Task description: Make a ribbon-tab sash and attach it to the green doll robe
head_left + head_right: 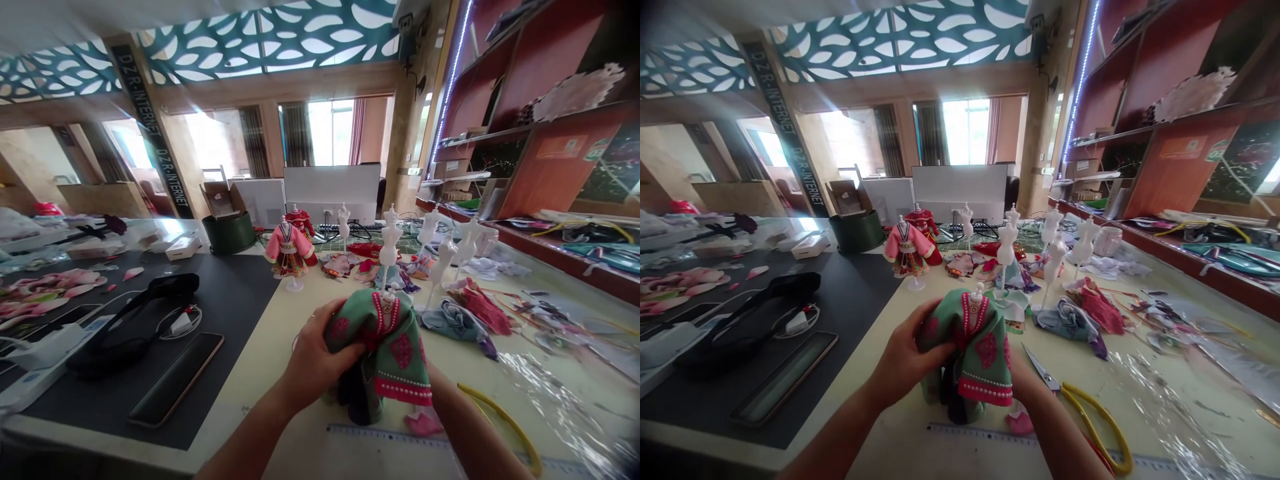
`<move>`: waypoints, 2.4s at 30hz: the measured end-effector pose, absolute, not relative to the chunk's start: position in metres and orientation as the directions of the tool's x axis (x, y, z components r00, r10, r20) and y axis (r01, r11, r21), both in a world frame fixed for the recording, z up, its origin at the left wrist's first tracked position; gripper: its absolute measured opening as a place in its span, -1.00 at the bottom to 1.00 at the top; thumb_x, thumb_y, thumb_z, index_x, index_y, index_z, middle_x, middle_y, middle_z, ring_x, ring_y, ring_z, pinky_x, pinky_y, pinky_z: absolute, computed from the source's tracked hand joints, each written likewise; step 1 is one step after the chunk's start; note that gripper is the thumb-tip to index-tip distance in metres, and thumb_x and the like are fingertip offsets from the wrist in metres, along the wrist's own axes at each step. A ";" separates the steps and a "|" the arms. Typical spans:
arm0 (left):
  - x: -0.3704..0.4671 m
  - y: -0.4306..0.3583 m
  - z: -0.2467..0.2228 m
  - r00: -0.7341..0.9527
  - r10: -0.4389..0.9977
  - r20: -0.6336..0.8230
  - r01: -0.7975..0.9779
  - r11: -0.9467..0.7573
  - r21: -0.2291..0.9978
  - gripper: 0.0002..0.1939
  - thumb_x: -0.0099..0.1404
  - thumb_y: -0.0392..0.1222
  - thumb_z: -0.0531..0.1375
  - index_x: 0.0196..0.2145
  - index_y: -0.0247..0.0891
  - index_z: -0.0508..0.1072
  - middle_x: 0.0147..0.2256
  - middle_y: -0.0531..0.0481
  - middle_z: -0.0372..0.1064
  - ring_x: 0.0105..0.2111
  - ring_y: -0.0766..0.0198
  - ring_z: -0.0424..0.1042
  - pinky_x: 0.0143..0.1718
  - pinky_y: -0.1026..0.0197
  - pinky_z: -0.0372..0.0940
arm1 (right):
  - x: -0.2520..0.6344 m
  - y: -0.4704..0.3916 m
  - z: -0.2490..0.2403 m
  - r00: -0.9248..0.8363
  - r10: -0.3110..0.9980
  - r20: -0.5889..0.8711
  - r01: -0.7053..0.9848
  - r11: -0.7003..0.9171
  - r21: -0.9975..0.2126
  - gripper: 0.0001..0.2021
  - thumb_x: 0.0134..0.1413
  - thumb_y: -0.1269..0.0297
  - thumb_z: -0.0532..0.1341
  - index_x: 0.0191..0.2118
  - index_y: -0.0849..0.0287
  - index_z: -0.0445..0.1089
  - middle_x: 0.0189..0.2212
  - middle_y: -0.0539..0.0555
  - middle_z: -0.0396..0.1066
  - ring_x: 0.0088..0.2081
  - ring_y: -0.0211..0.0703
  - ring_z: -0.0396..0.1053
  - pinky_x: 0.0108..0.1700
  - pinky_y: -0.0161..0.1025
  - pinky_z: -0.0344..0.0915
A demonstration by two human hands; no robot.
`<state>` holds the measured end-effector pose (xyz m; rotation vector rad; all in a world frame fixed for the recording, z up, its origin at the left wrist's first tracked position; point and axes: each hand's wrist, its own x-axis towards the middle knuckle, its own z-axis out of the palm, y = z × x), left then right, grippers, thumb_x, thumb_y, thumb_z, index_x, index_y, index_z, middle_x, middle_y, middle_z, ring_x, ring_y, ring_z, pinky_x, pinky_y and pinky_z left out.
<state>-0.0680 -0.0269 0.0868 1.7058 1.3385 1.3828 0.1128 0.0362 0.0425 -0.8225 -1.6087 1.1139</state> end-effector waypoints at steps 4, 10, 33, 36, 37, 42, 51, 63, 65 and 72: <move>-0.073 -0.023 0.101 0.061 0.908 0.414 0.316 -0.411 0.855 -0.39 0.03 -0.29 0.31 0.06 -0.11 0.30 -0.05 0.00 0.39 -0.05 0.10 0.37 0.00 0.14 0.25 | 0.111 0.042 0.049 -0.415 0.851 0.321 -0.012 0.348 -0.937 -0.69 -0.43 0.32 0.42 -0.36 0.03 0.55 -0.31 0.01 0.54 -0.20 0.09 0.43 -0.10 -0.03 0.38; -0.081 -0.017 0.100 0.042 0.914 0.404 0.235 -0.402 0.885 -0.38 0.03 -0.35 0.28 0.07 -0.16 0.28 -0.09 -0.02 0.39 -0.10 0.11 0.38 -0.10 0.19 0.30 | 0.113 0.041 0.055 -0.476 0.825 0.305 -0.096 0.296 -0.950 -0.56 -0.26 0.22 0.39 -0.12 0.04 0.46 -0.24 0.05 0.51 -0.19 0.04 0.44 -0.16 -0.08 0.39; -0.100 -0.028 0.083 -0.012 0.933 0.360 0.167 -0.353 0.921 -0.42 0.15 -0.33 0.20 0.12 -0.14 0.20 -0.09 -0.03 0.37 -0.14 0.26 0.38 -0.13 0.27 0.29 | 0.123 0.017 0.043 -0.041 0.856 0.515 0.205 0.511 -0.835 -0.71 0.02 0.19 0.22 -0.09 0.07 0.34 -0.23 0.07 0.44 -0.24 -0.08 0.39 -0.13 -0.08 0.34; -0.102 -0.029 0.078 -0.096 0.918 0.385 0.192 -0.362 0.912 -0.46 0.17 -0.29 0.21 0.10 -0.16 0.22 -0.11 -0.04 0.38 -0.18 0.27 0.39 -0.12 0.24 0.30 | 0.121 0.015 0.043 -0.033 0.850 0.526 0.236 0.518 -0.822 -0.72 0.03 0.18 0.21 -0.09 0.06 0.35 -0.24 0.07 0.44 -0.24 -0.07 0.40 -0.10 -0.05 0.33; -0.103 -0.029 0.076 -0.138 0.908 0.397 0.201 -0.366 0.908 -0.46 0.16 -0.27 0.22 0.10 -0.16 0.22 -0.11 -0.04 0.38 -0.16 0.26 0.39 -0.10 0.22 0.29 | 0.121 0.016 0.042 -0.027 0.852 0.523 0.242 0.513 -0.823 -0.72 0.03 0.17 0.21 -0.10 0.06 0.35 -0.24 0.07 0.44 -0.23 -0.07 0.40 -0.08 -0.04 0.32; -0.106 -0.039 0.054 -0.382 0.845 0.374 0.173 -0.332 0.927 -0.41 0.11 -0.18 0.28 0.08 -0.17 0.20 -0.07 -0.09 0.33 -0.08 0.20 0.35 -0.03 0.12 0.25 | 0.126 0.014 0.035 0.105 0.888 0.448 0.173 0.428 -0.887 -0.60 -0.04 0.07 0.27 -0.07 0.08 0.30 -0.19 0.11 0.41 -0.16 -0.02 0.38 -0.04 0.00 0.29; -0.083 -0.067 0.047 -0.372 0.927 0.045 -0.093 -0.085 0.992 -0.70 0.20 0.04 0.19 -0.35 -0.30 0.40 -0.47 0.04 0.31 -0.44 0.35 0.29 -0.37 0.29 0.22 | 0.120 -0.015 0.023 0.022 0.978 0.206 -0.094 0.207 -0.974 -0.63 0.02 -0.06 0.19 -0.19 0.12 0.41 -0.27 0.09 0.47 -0.22 -0.02 0.40 -0.16 -0.15 0.34; -0.090 -0.043 0.063 -0.474 0.880 -0.036 -0.559 -0.269 0.784 -0.80 0.01 -0.17 0.37 -0.40 -0.26 0.48 -0.37 0.09 0.45 -0.39 0.42 0.39 -0.33 0.36 0.27 | 0.118 0.003 0.043 0.061 0.995 0.082 -0.571 0.102 -0.815 -0.89 -0.09 0.21 0.34 -0.40 0.08 0.47 -0.35 -0.02 0.52 -0.23 -0.13 0.43 -0.07 -0.15 0.33; -0.092 -0.041 0.065 -0.497 0.868 0.006 -0.546 -0.318 0.775 -0.82 0.01 -0.18 0.36 -0.40 -0.24 0.49 -0.38 0.10 0.47 -0.37 0.42 0.41 -0.28 0.36 0.27 | 0.120 0.004 0.047 0.118 0.990 0.072 -0.579 0.127 -0.805 -0.88 -0.12 0.21 0.35 -0.42 0.08 0.45 -0.38 -0.03 0.50 -0.27 -0.16 0.43 -0.09 -0.16 0.34; -0.095 -0.037 0.072 -0.526 0.847 0.076 -0.463 -0.360 0.810 -0.84 0.02 -0.21 0.35 -0.39 -0.26 0.50 -0.42 0.09 0.50 -0.38 0.38 0.45 -0.22 0.32 0.27 | 0.123 0.009 0.053 0.211 0.971 0.116 -0.511 0.211 -0.833 -0.82 -0.18 0.19 0.37 -0.40 0.09 0.44 -0.44 -0.06 0.46 -0.36 -0.23 0.38 -0.20 -0.24 0.33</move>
